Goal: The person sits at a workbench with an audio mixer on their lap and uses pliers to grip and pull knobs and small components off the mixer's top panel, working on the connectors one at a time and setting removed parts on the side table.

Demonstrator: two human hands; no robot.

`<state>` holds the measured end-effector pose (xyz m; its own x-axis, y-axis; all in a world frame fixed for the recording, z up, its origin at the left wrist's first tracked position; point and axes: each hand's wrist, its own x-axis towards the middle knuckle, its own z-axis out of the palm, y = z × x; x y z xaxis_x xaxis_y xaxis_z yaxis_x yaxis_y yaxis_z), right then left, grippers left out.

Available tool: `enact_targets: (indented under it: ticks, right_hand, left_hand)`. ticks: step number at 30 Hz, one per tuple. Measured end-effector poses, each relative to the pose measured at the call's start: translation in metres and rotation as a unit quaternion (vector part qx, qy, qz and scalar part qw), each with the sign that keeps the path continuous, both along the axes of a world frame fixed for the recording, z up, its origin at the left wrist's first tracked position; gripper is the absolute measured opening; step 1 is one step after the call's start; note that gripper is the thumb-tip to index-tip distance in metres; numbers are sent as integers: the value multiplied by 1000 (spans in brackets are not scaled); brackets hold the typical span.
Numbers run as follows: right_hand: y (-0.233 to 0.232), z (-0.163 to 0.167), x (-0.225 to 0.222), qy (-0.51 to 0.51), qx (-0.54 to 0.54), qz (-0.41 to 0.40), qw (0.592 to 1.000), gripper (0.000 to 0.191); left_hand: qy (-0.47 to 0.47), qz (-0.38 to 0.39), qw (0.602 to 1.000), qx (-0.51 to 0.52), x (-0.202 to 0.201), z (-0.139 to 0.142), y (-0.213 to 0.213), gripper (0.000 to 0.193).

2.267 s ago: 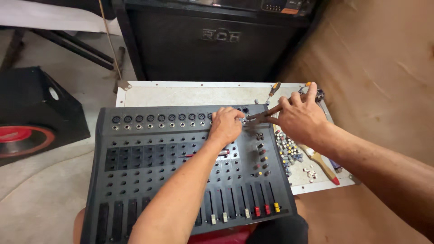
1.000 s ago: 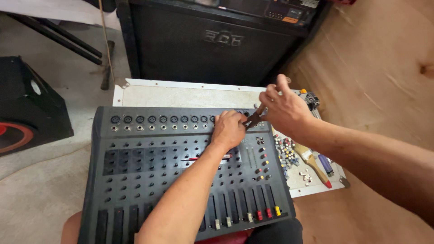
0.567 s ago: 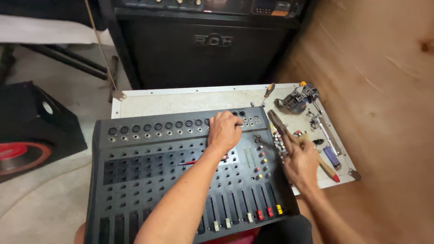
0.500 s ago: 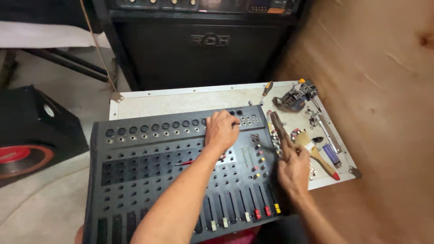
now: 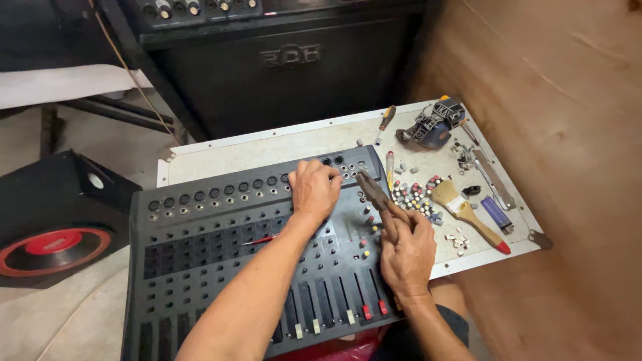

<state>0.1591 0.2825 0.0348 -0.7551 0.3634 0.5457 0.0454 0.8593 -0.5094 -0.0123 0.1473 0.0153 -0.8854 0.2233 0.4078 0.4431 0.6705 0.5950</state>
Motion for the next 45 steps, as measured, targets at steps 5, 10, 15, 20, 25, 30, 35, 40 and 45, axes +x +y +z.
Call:
enact_targets:
  ticks: [5, 10, 15, 20, 25, 30, 35, 40, 45]
  right_hand:
    - [4, -6, 1, 25, 6, 5, 1000, 35]
    - [4, -7, 3, 23, -4, 9, 1000, 40]
    - [7, -7, 3, 29, -8, 12, 999, 38]
    - [8, -7, 4, 27, -18, 12, 999, 36]
    - [11, -9, 3, 42, -30, 13, 999, 31]
    - [13, -11, 3, 28, -46, 6, 999, 32]
    - [16, -10, 3, 34, -44, -3, 998, 33]
    - [17, -12, 6, 33, -50, -3, 998, 40]
    - [18, -13, 5, 30, -39, -8, 999, 34]
  left_hand:
    - [21, 23, 998, -54, 3, -4, 5, 16]
    - [120, 25, 982, -146, 4, -5, 12, 14]
    - [154, 28, 965, -209, 8, -7, 20, 14]
    - [123, 52, 967, -216, 6, -7, 26, 17]
    - [90, 89, 955, -267, 4, -12, 36, 20]
    - [81, 102, 953, -275, 6, -17, 44, 18]
    - [101, -22, 988, -111, 4, -11, 17, 15]
    - [88, -110, 988, -64, -1, 1, -1, 13]
    - [127, -142, 971, -145, -9, 9, 1, 9]
